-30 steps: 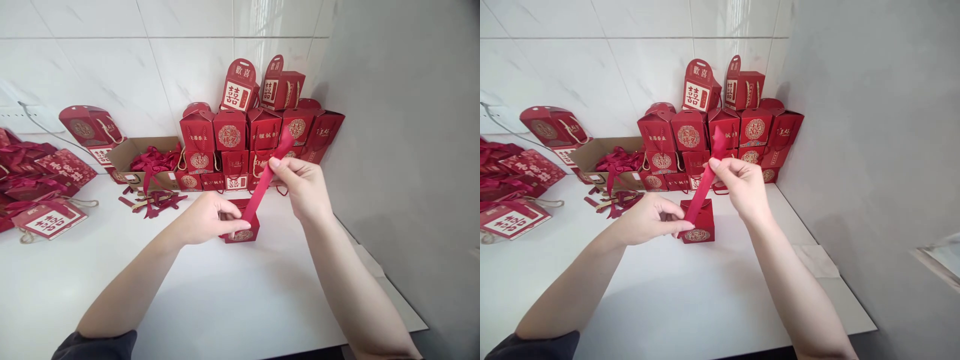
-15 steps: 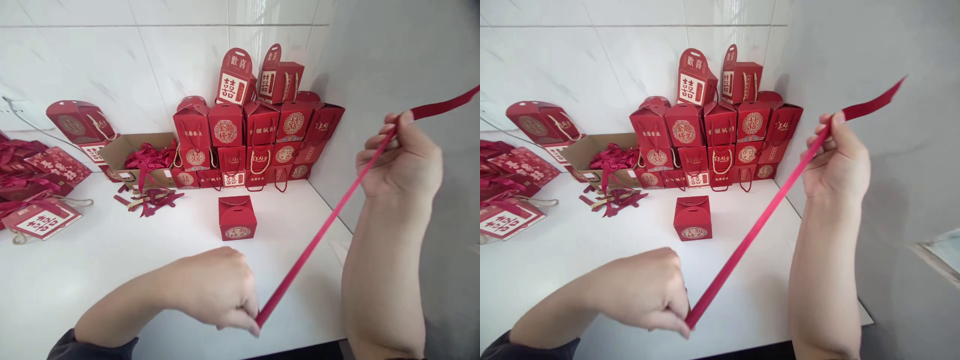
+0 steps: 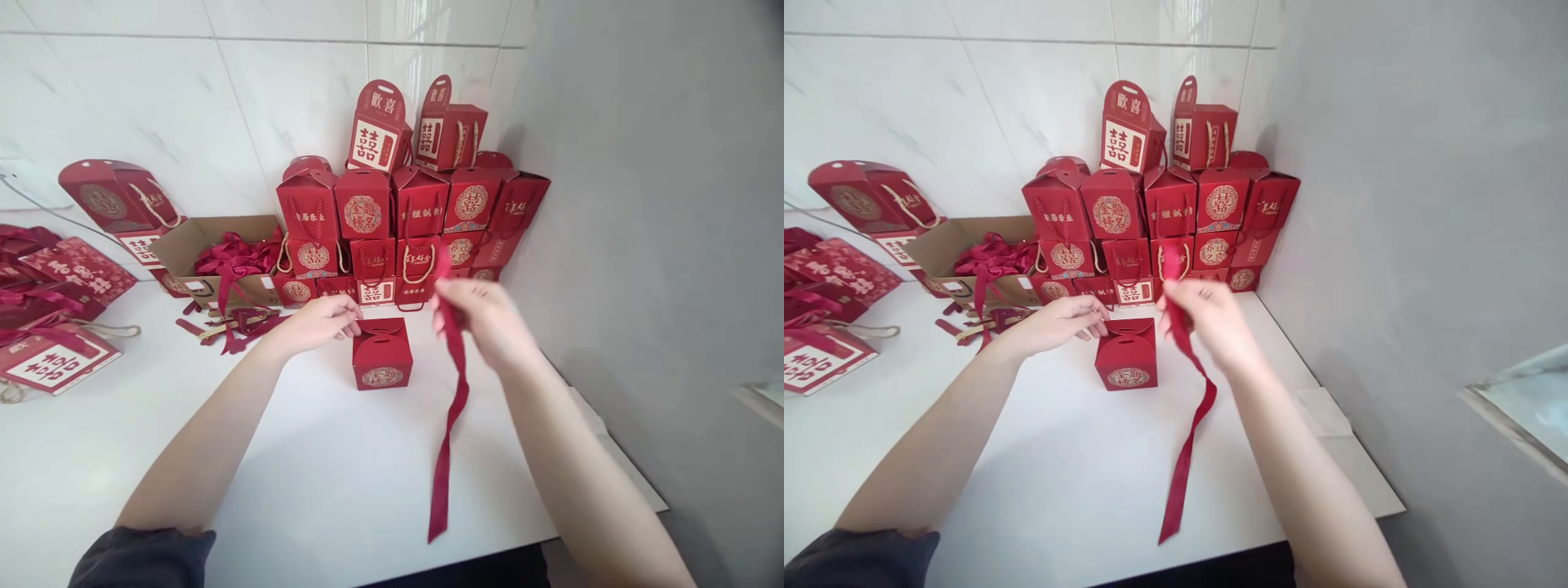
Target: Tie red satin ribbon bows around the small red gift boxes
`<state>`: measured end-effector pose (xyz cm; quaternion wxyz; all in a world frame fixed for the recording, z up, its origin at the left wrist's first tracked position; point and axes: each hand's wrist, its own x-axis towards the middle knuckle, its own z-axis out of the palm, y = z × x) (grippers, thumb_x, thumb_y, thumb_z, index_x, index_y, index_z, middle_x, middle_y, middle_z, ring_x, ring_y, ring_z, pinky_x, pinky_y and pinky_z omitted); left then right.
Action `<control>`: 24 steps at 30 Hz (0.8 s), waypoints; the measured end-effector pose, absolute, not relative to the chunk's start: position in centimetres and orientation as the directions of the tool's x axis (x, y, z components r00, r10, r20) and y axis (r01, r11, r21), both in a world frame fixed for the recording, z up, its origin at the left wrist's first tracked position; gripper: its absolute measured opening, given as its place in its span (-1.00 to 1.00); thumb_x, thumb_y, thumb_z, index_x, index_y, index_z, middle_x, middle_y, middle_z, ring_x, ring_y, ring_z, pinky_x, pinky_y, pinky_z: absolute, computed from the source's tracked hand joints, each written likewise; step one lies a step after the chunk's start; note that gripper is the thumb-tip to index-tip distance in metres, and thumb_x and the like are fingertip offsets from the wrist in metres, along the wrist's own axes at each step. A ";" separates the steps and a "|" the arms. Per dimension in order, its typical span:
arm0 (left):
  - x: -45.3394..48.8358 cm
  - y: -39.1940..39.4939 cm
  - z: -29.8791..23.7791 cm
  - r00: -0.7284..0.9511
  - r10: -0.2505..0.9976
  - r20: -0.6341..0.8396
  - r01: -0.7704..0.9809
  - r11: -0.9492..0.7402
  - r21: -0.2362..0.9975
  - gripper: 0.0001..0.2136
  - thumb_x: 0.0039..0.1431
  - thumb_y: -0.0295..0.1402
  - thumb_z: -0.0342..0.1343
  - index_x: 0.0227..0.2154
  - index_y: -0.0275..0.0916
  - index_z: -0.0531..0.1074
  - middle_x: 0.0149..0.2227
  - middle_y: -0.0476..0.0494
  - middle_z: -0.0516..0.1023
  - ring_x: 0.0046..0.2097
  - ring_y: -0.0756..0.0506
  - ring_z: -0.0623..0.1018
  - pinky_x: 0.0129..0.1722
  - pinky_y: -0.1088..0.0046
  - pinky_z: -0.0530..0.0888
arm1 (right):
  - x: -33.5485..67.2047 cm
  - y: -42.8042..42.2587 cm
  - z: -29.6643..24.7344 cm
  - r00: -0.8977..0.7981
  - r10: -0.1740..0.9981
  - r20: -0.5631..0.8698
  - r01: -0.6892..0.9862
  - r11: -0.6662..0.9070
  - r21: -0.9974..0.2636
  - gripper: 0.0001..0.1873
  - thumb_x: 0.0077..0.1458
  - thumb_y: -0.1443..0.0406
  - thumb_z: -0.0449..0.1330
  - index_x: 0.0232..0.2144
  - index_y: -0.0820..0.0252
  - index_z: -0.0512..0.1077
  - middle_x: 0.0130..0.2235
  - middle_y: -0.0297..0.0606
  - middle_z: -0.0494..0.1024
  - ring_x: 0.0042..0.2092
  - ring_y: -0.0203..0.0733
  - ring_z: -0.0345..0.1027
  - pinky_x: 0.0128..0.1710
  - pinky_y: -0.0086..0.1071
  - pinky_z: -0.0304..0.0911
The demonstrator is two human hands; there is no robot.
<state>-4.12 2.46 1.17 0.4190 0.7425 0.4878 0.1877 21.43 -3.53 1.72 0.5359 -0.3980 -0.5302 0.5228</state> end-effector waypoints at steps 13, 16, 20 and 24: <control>-3.2 1.1 1.7 0.494 0.838 -0.230 0.572 -0.114 0.812 -0.77 0.13 -0.19 0.08 -0.25 -0.22 0.45 -0.36 -0.12 0.59 -0.37 -0.08 0.59 -0.29 0.30 0.55 | 16.9 -7.7 -5.4 -0.345 0.919 -0.193 -0.127 -0.249 -0.960 -0.55 0.10 0.10 0.12 -0.67 0.27 0.48 -0.71 -0.24 0.49 -0.71 -0.33 0.24 -0.67 -0.47 0.13; -3.2 1.0 1.8 0.486 0.846 -0.218 0.569 -0.117 0.814 -0.77 0.12 -0.20 0.09 -0.26 -0.23 0.47 -0.37 -0.13 0.59 -0.38 -0.08 0.58 -0.28 0.29 0.55 | 16.6 -7.8 -5.8 -0.317 0.926 -0.203 -0.123 -0.253 -0.960 -0.55 0.09 0.09 0.12 -0.67 0.27 0.48 -0.70 -0.22 0.50 -0.73 -0.33 0.22 -0.70 -0.46 0.10; -3.2 1.0 1.8 0.484 0.851 -0.203 0.564 -0.127 0.816 -0.77 0.09 -0.20 0.11 -0.27 -0.23 0.48 -0.36 -0.15 0.59 -0.37 -0.10 0.58 -0.35 0.34 0.54 | 16.3 -8.0 -6.1 -0.272 0.935 -0.226 -0.130 -0.269 -0.954 -0.54 0.07 0.07 0.13 -0.66 0.27 0.49 -0.69 -0.19 0.52 -0.72 -0.30 0.24 -0.72 -0.46 0.10; -3.1 1.0 1.8 0.478 0.856 -0.200 0.576 -0.133 0.807 -0.78 0.08 -0.20 0.12 -0.29 -0.22 0.49 -0.37 -0.13 0.59 -0.44 -0.05 0.56 -0.41 0.39 0.53 | 16.1 -8.1 -6.3 -0.221 0.953 -0.210 -0.123 -0.241 -0.963 -0.53 0.09 0.05 0.12 -0.65 0.27 0.49 -0.68 -0.21 0.52 -0.70 -0.30 0.28 -0.69 -0.47 0.16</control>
